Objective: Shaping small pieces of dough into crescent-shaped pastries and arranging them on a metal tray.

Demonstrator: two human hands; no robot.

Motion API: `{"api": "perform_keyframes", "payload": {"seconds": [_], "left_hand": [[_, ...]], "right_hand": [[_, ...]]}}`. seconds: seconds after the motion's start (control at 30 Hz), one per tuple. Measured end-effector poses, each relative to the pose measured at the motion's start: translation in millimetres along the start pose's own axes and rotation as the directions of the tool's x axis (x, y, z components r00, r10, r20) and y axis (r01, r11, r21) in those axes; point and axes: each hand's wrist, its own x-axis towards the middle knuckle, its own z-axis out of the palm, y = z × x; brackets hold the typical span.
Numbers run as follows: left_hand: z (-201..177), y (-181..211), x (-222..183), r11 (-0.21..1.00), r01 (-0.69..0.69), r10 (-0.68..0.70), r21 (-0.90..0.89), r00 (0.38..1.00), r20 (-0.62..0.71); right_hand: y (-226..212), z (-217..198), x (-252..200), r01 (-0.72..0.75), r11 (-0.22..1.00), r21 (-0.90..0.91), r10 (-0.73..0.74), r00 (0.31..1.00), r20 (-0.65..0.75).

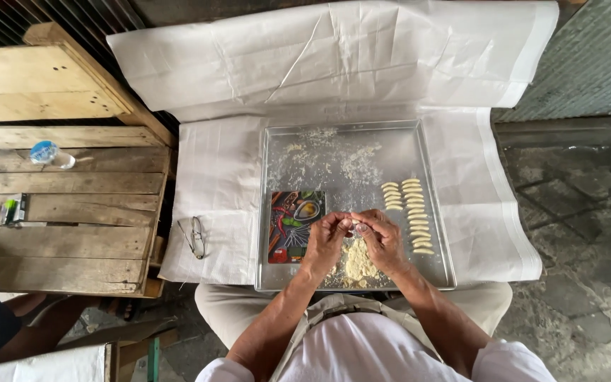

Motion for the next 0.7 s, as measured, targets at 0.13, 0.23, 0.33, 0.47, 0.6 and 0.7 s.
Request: {"api": "perform_keyframes", "payload": {"seconds": [0.13, 0.23, 0.33, 0.47, 0.6, 0.7], "left_hand": [[0.7, 18.6, -2.6, 0.956, -0.044, 0.021, 0.289, 0.996, 0.082], [3.1, 7.7, 6.3, 0.972, -0.023, -0.009, 0.236, 0.991, 0.136], [8.2, 24.2, 3.7, 0.983, 0.019, -0.047, 0.185, 0.988, 0.148], [-5.6, -7.3, 8.2, 0.991, 0.025, -0.042, 0.134, 0.991, 0.124], [-3.8, -2.8, 7.1, 0.972, -0.112, 0.077, 0.209, 0.982, 0.172], [-6.0, -8.9, 6.3, 0.97, -0.154, 0.118, 0.188, 0.974, 0.191]], "right_hand": [[5.6, -8.9, -8.8, -0.274, 0.929, 0.248, 0.295, 0.954, -0.054], [10.0, -11.1, -13.8, -0.378, 0.794, 0.476, 0.458, 0.887, -0.06], [11.9, -10.8, -15.6, -0.414, 0.754, 0.51, 0.506, 0.861, -0.05], [18.4, -0.4, -22.1, -0.444, 0.717, 0.537, 0.549, 0.835, -0.043], [23.5, 3.6, -26.5, -0.434, 0.676, 0.596, 0.53, 0.848, 0.018], [24.1, 6.8, -27.4, -0.437, 0.668, 0.602, 0.537, 0.844, 0.017]]}}
